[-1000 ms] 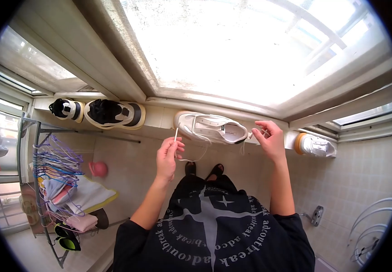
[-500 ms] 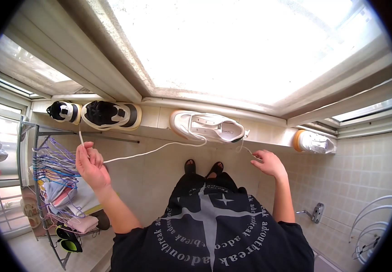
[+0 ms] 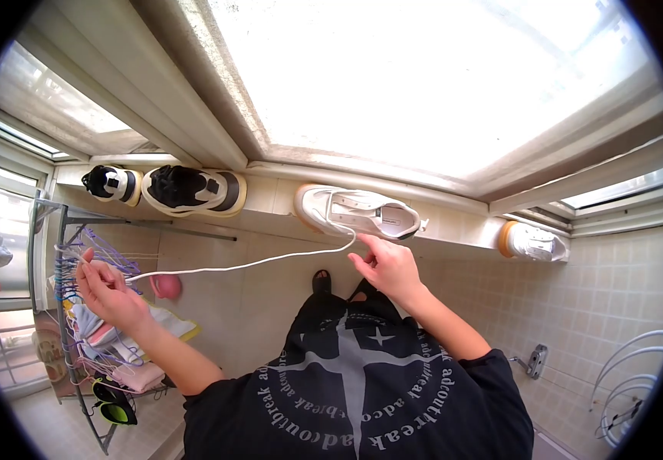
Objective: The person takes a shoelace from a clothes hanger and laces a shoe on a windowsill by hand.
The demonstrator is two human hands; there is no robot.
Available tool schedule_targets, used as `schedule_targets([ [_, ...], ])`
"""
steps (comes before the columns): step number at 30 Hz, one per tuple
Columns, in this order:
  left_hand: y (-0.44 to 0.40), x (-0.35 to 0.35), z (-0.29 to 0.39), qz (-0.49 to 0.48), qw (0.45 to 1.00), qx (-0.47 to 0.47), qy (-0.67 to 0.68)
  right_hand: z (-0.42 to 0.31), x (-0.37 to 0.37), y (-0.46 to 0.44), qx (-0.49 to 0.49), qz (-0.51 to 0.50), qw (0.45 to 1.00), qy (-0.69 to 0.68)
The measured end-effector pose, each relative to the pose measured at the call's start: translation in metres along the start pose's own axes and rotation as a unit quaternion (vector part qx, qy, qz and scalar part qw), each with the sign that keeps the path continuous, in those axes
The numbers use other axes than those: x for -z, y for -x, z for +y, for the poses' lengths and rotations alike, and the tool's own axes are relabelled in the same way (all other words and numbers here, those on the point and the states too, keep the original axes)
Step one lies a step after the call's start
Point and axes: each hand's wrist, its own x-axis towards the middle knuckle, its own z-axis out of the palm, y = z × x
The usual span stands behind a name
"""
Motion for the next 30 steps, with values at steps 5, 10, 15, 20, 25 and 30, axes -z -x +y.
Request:
schedule_targets([
  [5, 0.035, -0.025, -0.007, -0.07, 0.987, 0.118, 0.079, 0.01, -0.037, -0.015, 0.005, 0.074, 0.993, 0.097],
  [10, 0.079, -0.044, -0.042, -0.289, 0.933, 0.191, 0.094, 0.002, -0.042, -0.017, -0.039, 0.116, 0.988, 0.093],
  [15, 0.124, -0.085, -0.054, -0.346, 0.908, 0.232, 0.04, 0.003, -0.043, -0.012, -0.063, 0.118, 0.983, 0.129],
  [20, 0.141, -0.107, -0.061, -0.392, 0.881, 0.258, 0.06, -0.005, -0.042, -0.015, -0.064, 0.126, 0.989, 0.052],
  [25, 0.163, -0.128, -0.078, -0.4, 0.897, 0.188, -0.024, -0.02, -0.054, -0.021, 0.011, 0.109, 0.991, 0.077],
  [30, 0.185, -0.152, -0.093, -0.403, 0.899, 0.119, -0.127, -0.023, -0.039, -0.035, 0.085, 0.134, 0.974, 0.163],
])
